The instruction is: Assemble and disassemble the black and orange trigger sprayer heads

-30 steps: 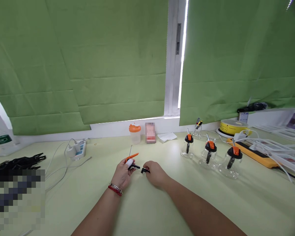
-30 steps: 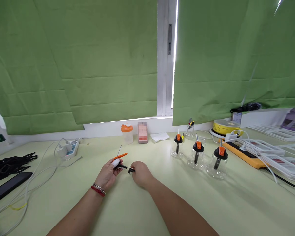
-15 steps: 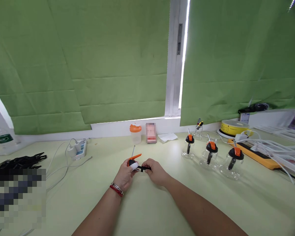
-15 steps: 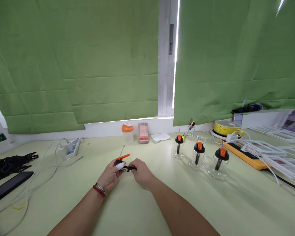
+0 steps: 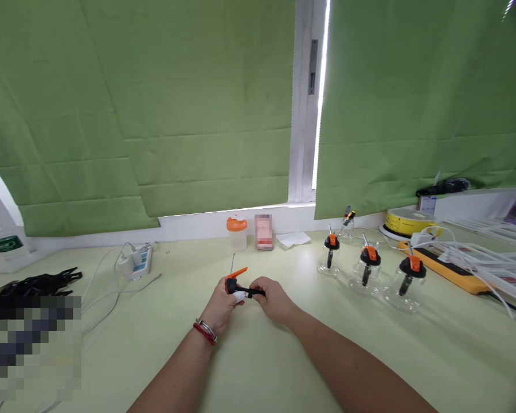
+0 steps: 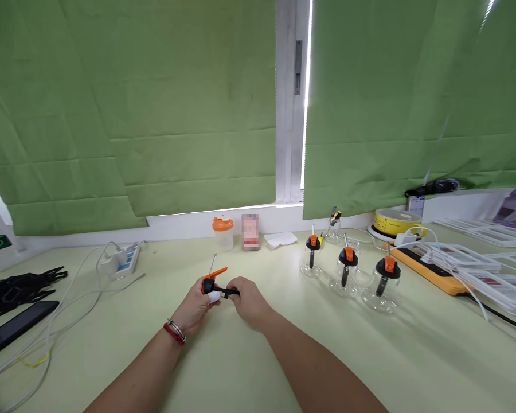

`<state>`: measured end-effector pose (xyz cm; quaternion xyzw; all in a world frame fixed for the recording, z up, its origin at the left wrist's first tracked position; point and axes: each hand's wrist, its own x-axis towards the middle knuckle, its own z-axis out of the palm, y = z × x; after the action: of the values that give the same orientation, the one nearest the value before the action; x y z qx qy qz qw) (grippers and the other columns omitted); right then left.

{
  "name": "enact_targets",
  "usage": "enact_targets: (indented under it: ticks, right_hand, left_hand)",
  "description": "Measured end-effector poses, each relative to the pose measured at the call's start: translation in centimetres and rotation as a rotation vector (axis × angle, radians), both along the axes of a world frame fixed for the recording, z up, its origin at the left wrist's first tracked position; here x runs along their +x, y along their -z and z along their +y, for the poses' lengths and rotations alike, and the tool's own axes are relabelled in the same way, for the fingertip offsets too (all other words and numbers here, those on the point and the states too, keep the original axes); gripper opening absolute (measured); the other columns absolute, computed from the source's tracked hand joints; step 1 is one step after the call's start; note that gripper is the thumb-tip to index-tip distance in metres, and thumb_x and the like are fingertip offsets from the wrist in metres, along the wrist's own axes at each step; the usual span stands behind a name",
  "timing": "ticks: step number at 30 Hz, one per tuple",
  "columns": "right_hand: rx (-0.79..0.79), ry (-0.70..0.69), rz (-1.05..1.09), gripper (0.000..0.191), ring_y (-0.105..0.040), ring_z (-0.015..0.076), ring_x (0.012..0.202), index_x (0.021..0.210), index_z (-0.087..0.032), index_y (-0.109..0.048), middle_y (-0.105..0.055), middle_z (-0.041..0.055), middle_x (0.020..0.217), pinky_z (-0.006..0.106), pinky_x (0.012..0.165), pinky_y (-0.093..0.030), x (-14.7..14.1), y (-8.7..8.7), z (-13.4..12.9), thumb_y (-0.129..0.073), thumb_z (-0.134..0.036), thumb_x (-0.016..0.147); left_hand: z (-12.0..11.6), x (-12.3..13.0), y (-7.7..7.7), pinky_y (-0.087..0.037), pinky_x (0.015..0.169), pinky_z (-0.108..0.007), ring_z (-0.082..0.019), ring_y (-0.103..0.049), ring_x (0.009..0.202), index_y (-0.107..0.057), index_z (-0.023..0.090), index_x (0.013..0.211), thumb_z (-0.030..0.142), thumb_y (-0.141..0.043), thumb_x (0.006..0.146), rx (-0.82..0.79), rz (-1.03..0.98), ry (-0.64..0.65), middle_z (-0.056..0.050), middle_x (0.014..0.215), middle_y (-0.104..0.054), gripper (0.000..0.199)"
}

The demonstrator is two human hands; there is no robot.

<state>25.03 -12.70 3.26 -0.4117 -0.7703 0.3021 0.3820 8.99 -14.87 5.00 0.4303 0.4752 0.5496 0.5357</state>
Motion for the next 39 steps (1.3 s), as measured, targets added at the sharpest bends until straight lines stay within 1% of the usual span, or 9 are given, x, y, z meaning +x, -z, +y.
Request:
enact_targets:
  ticks: [4, 10, 14, 20, 24, 27, 35, 39]
  right_hand:
    - [-0.006, -0.022, 0.025, 0.019, -0.055, 0.0154, 0.08, 0.087, -0.02, -0.059, -0.061, 0.0018, 0.088, 0.027, 0.072, -0.043, 0.1, 0.3, 0.2, -0.049, -0.013, 0.073]
    - [-0.079, -0.047, 0.029, 0.019, -0.054, 0.0149, 0.074, 0.086, -0.019, -0.06, -0.061, 0.0007, 0.082, 0.027, 0.068, -0.043, 0.4, 0.3, 0.7, -0.049, -0.014, 0.071]
    - [-0.101, -0.056, 0.072, 0.02, -0.056, 0.0151, 0.076, 0.085, -0.019, -0.061, -0.062, 0.001, 0.082, 0.028, 0.071, -0.044, 1.0, 0.3, 1.3, -0.05, -0.014, 0.07]
    - [-0.135, -0.039, 0.145, 0.02, -0.058, 0.0148, 0.075, 0.087, -0.017, -0.061, -0.063, 0.0019, 0.081, 0.029, 0.072, -0.045, 1.8, 0.6, 2.3, -0.051, -0.015, 0.069]
    - [-0.099, -0.068, 0.08, 0.019, -0.057, 0.0147, 0.076, 0.085, -0.017, -0.062, -0.063, 0.002, 0.083, 0.028, 0.072, -0.045, 1.5, 0.2, 1.6, -0.051, -0.014, 0.069]
    - [-0.059, -0.057, 0.018, 0.018, -0.056, 0.0147, 0.075, 0.084, -0.019, -0.062, -0.062, 0.0016, 0.084, 0.027, 0.069, -0.045, 1.2, 0.0, 1.0, -0.051, -0.014, 0.071]
    - [-0.088, -0.062, 0.043, 0.018, -0.053, 0.0129, 0.067, 0.086, -0.019, -0.06, -0.06, 0.0, 0.077, 0.025, 0.062, -0.043, 0.8, -0.4, 0.5, -0.049, -0.014, 0.072]
    - [-0.029, -0.038, 0.011, 0.018, -0.054, 0.0137, 0.072, 0.085, -0.019, -0.06, -0.06, 0.0011, 0.082, 0.025, 0.065, -0.042, 0.7, -0.7, 0.3, -0.049, -0.013, 0.072]
  left_hand:
    - [-0.1, 0.0, -0.2, -0.044, 0.064, -0.027, -0.01, -0.053, 0.066, -0.052, 0.018, 0.085, 0.011, -0.069, 0.053, 0.014, 0.018, -0.006, 0.002, 0.081, -0.055, 0.038]
    - [-0.1, 0.3, -0.1, -0.044, 0.061, -0.026, -0.009, -0.052, 0.06, -0.053, 0.018, 0.082, 0.011, -0.069, 0.053, 0.023, 0.023, -0.03, 0.002, 0.076, -0.056, 0.034]
    - [0.1, 0.3, 0.2, -0.044, 0.061, -0.026, -0.008, -0.052, 0.058, -0.052, 0.017, 0.083, 0.012, -0.068, 0.055, 0.021, 0.018, -0.057, 0.003, 0.072, -0.055, 0.032]
    - [0.2, 0.3, 0.6, -0.045, 0.063, -0.027, -0.01, -0.054, 0.061, -0.052, 0.017, 0.085, 0.013, -0.068, 0.056, -0.003, -0.023, -0.069, 0.001, 0.075, -0.056, 0.033]
    - [0.3, 0.5, 0.9, -0.045, 0.062, -0.026, -0.008, -0.053, 0.058, -0.052, 0.017, 0.083, 0.013, -0.069, 0.056, -0.01, -0.061, -0.052, 0.003, 0.073, -0.055, 0.032]
    - [0.3, 0.5, 1.0, -0.045, 0.061, -0.026, -0.008, -0.053, 0.056, -0.053, 0.017, 0.083, 0.014, -0.069, 0.057, -0.018, -0.094, -0.038, 0.003, 0.073, -0.054, 0.031]
    - [0.1, 0.5, 0.7, -0.044, 0.06, -0.026, -0.008, -0.054, 0.054, -0.054, 0.017, 0.084, 0.015, -0.068, 0.059, -0.014, -0.156, -0.007, 0.004, 0.07, -0.053, 0.029]
    - [0.1, 0.5, 0.7, -0.045, 0.06, -0.027, -0.008, -0.054, 0.055, -0.054, 0.017, 0.085, 0.015, -0.068, 0.059, -0.012, -0.157, -0.007, 0.004, 0.072, -0.053, 0.03]
